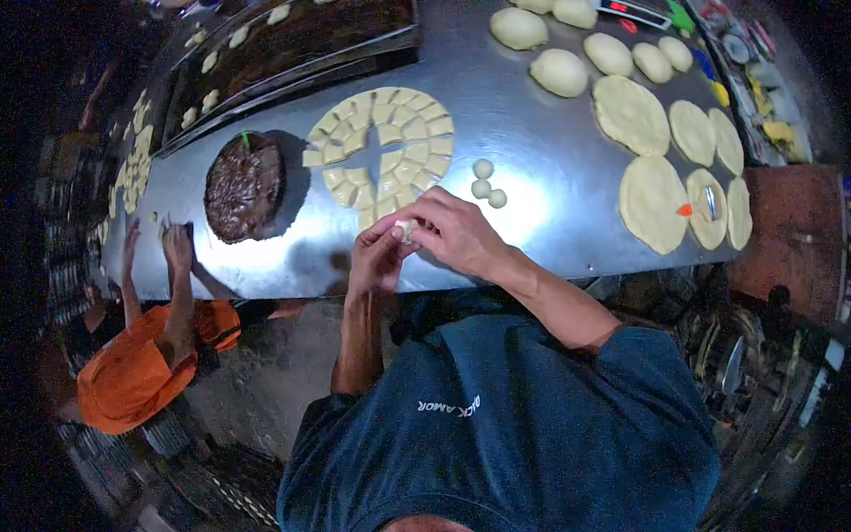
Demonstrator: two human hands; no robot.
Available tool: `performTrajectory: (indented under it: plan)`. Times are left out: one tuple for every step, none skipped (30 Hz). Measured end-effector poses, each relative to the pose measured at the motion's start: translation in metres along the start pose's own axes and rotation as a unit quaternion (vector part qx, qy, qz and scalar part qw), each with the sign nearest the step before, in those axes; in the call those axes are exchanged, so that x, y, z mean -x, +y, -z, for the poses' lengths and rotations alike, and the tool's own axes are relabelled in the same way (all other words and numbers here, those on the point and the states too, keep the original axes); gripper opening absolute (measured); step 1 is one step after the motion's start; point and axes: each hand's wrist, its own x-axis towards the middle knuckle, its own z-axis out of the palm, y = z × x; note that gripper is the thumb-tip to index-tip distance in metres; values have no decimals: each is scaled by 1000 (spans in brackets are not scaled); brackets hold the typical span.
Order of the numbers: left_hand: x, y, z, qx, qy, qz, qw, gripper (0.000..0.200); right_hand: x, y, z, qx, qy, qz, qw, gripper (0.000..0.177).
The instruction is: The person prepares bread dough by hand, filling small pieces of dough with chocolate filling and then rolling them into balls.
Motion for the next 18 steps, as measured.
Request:
performTrajectory:
  plan:
    - [-3, -3, -10, -19, 22, 34, 999, 32, 8, 9, 5, -24, 0, 26, 999, 11]
    - [-7, -14, -15, -21, 17, 37, 999, 32, 19, 18, 9, -23, 5, 25, 999, 11]
    - [-12, -28, -20, -27, 22, 39, 999, 33, 32, 27, 13, 38, 42, 47, 997, 11]
    - [-14, -41, -26, -33, 30, 40, 998, 33, 44, 35, 16, 96, 75, 69, 990, 11]
    - [-15, -56, -35, -16, 40, 36, 998, 35, 55, 42, 17, 98, 115, 78, 985, 13]
    - [-14, -66, -51, -39, 88, 49, 994, 37, 64, 43, 23, 94, 112, 80, 986, 13]
    - [-16, -82, -59, -19, 87, 43, 995, 37, 74, 43, 29, 101, 140, 83, 982, 13]
    - [-18, -97, -65, 0, 87, 38, 995, 37, 82, 46, 35, 107, 167, 85, 976, 13]
    - [-21, -113, -76, 16, 75, 50, 996, 38, 92, 60, 42, 127, 180, 67, 973, 12]
    - [-23, -125, -84, 33, 62, 63, 996, 39, 102, 81, 47, 149, 193, 46, 969, 12]
    - [-25, -130, -91, 45, 66, 121, 989, 41, 108, 100, 55, 170, 201, 27, 964, 11]
    - [-25, -137, -92, 51, 63, 133, 988, 41, 113, 116, 60, 175, 214, -17, 961, 13]
    - [-22, -141, -89, -42, 94, 117, 988, 41, 120, 134, 65, 212, 210, -1, 954, 13]
    - [-21, -143, -85, -136, 117, 98, 979, 41, 132, 151, 69, 251, 207, 14, 945, 14]
    - [-15, -135, -71, -162, 100, 99, 977, 40, 151, 168, 64, 268, 191, 16, 944, 15]
    - [-8, -121, -53, -189, 84, 97, 974, 39, 163, 163, 63, 308, 156, 10, 939, 19]
    - [-2, -106, -42, -248, 120, 69, 959, 39, 172, 158, 65, 364, 148, 18, 920, 19]
    - [5, -92, -30, -307, 157, 40, 938, 38, 180, 151, 66, 416, 137, 25, 899, 19]
